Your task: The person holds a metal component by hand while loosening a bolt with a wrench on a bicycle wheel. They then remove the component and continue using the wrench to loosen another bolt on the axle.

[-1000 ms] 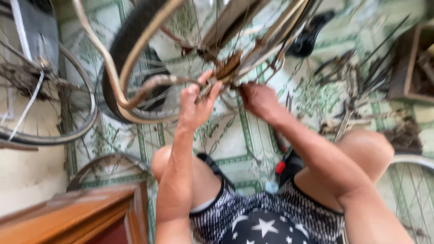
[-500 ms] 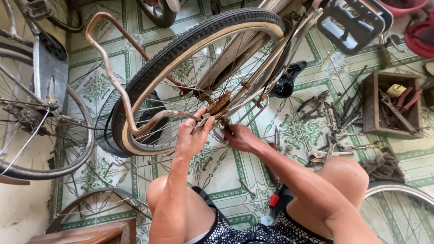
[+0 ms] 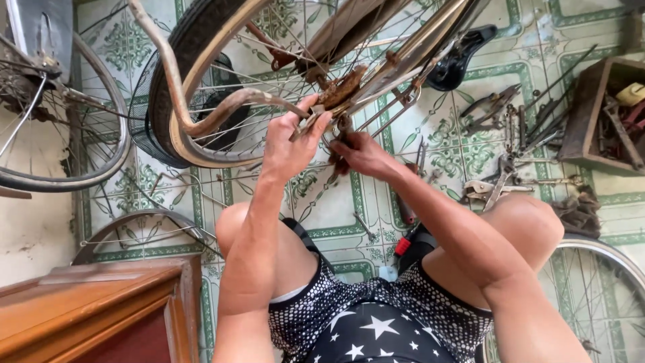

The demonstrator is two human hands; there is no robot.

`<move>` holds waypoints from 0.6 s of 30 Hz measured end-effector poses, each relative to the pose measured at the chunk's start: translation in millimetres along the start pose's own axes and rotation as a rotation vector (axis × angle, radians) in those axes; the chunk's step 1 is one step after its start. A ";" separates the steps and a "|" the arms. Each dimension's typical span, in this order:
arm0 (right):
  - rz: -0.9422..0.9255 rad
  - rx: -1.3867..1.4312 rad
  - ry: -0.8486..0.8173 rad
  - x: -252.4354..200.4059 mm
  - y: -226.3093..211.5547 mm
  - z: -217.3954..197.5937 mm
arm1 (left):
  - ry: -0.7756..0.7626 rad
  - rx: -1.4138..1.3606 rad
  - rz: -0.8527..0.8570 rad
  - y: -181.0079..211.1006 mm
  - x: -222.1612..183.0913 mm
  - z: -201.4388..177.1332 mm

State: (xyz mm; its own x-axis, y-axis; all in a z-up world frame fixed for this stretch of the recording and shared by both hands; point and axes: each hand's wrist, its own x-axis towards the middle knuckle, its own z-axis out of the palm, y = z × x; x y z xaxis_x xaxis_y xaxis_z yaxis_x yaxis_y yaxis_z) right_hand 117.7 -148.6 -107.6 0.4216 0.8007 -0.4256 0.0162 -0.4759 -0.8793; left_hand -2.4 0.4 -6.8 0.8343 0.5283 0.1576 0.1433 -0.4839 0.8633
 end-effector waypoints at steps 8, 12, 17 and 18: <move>-0.129 -0.796 0.237 -8.8 -16.1 -27.2 | -0.034 -0.054 -0.003 -2.3 -0.1 -0.6; 0.017 -0.233 -0.032 -6.3 -12.6 -16.9 | -0.013 -0.056 0.017 -3.7 -0.5 0.4; 0.250 -0.342 -0.015 -9.2 -17.1 -22.2 | -0.015 -0.070 0.067 -4.6 -0.5 -0.1; 0.202 -0.497 0.042 -10.4 -18.4 -26.4 | -0.009 -0.076 0.097 -4.7 -0.5 -0.2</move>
State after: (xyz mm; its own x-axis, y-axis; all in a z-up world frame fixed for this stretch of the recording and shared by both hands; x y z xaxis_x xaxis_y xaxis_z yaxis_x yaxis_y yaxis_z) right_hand 136.9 -157.8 -81.4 0.4967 0.6649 -0.5578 0.3539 -0.7420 -0.5693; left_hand -3.6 2.6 -10.8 0.8469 0.4754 0.2382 0.0214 -0.4780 0.8781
